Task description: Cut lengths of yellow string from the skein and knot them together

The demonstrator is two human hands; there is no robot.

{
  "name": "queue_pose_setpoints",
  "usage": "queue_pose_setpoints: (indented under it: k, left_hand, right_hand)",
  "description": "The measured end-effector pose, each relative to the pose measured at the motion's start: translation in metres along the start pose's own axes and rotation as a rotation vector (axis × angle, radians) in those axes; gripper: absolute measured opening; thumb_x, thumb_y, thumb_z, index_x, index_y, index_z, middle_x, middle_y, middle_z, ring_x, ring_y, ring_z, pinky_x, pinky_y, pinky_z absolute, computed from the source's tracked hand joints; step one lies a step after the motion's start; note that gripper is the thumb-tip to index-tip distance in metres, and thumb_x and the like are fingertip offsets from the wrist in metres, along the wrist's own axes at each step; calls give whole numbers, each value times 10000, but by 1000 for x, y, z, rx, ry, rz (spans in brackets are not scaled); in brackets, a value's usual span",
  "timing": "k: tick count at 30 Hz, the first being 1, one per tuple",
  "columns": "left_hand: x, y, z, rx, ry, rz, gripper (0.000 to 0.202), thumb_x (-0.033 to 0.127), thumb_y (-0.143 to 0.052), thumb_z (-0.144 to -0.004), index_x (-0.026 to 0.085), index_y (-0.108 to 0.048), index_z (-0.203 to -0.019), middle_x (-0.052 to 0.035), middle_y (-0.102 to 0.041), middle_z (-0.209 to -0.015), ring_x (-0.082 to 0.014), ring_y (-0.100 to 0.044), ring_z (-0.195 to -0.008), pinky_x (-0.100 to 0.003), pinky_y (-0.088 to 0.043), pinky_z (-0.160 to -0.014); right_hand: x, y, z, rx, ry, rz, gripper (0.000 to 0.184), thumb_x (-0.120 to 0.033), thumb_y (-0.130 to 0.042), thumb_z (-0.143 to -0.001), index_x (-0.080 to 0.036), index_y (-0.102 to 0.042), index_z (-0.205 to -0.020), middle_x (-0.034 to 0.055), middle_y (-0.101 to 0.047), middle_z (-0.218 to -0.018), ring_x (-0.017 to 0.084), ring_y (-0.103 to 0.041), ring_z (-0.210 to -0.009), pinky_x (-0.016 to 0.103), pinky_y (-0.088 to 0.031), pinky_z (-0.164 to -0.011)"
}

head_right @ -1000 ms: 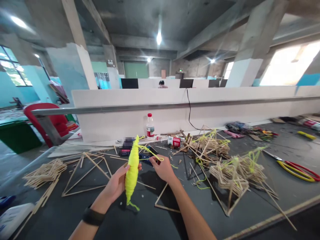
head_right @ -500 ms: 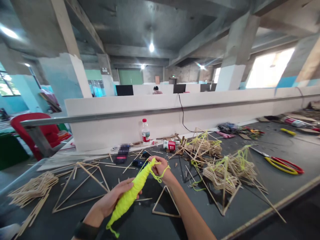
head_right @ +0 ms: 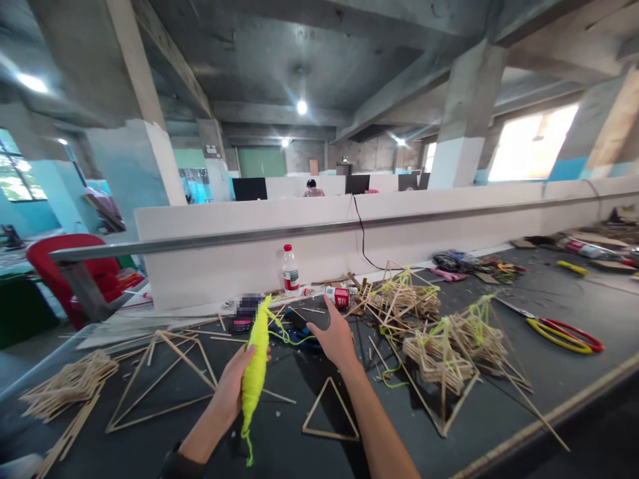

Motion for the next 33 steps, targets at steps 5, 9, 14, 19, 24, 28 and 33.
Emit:
queue_pose_setpoints:
  k: [5,9,14,19,24,28,33]
  left_hand:
    - [-3,-4,5,-1,-14,34,568,485,-788,-750,184,-639,-1209,-75,-759,-924,-240,-704,-870,-263,-503,-672]
    - [-4,-4,3,19,-34,125,540,442,-835,-699,162,-663,-1127,-80,-760,-908,-249,-710,-877,-272,-511,-709]
    - [0,0,1,42,-8,174,520,495,-816,-675,109,-697,-1003,-112,-754,-891,-259,-710,-823,-291,-520,-673]
    - [0,4,1,30,-37,177,480,468,-807,-697,108,-697,-994,-103,-750,-912,-243,-701,-827,-283,-518,-682]
    - [1,6,2,11,-95,126,454,421,-817,-719,132,-677,-1039,-98,-746,-933,-238,-693,-848,-283,-507,-713]
    - [8,3,6,-10,-154,58,493,361,-848,-692,160,-660,-1101,-92,-738,-1022,-230,-683,-903,-274,-498,-769]
    - [12,-3,12,-38,-161,-9,513,294,-883,-635,158,-666,-1080,-84,-735,-985,-217,-668,-873,-273,-495,-766]
  right_hand:
    - [-19,-22,14,-171,154,66,700,-400,-757,-760,-277,-521,-1407,161,-338,-1568,110,-604,-598,346,-558,-648]
    - [-32,-44,31,-280,273,61,324,-345,-655,-864,-244,-656,-1171,90,-670,-1194,113,-565,-560,297,-519,-612]
    - [-44,-54,43,-344,298,60,220,-334,-627,-891,-230,-678,-1079,35,-721,-954,122,-548,-562,263,-470,-582]
    - [-58,-54,50,-414,361,172,292,-382,-692,-850,-266,-698,-1118,44,-690,-1081,115,-535,-586,264,-455,-602]
    - [-62,-59,54,-417,392,167,177,-334,-558,-946,-227,-699,-956,48,-681,-945,134,-573,-611,273,-460,-633]
    - [-61,-62,56,-395,344,84,395,-353,-579,-929,-277,-574,-1316,96,-578,-1324,111,-597,-600,300,-522,-682]
    - [-56,-70,56,-366,363,74,267,-325,-523,-957,-253,-688,-1155,84,-683,-1122,164,-620,-711,304,-517,-707]
Point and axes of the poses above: each hand's wrist, its own z-axis away from the middle knuckle, its own y-axis out of the back of the hand, x = y × z, the point moved 5 cm from there along -z, towards the middle knuckle
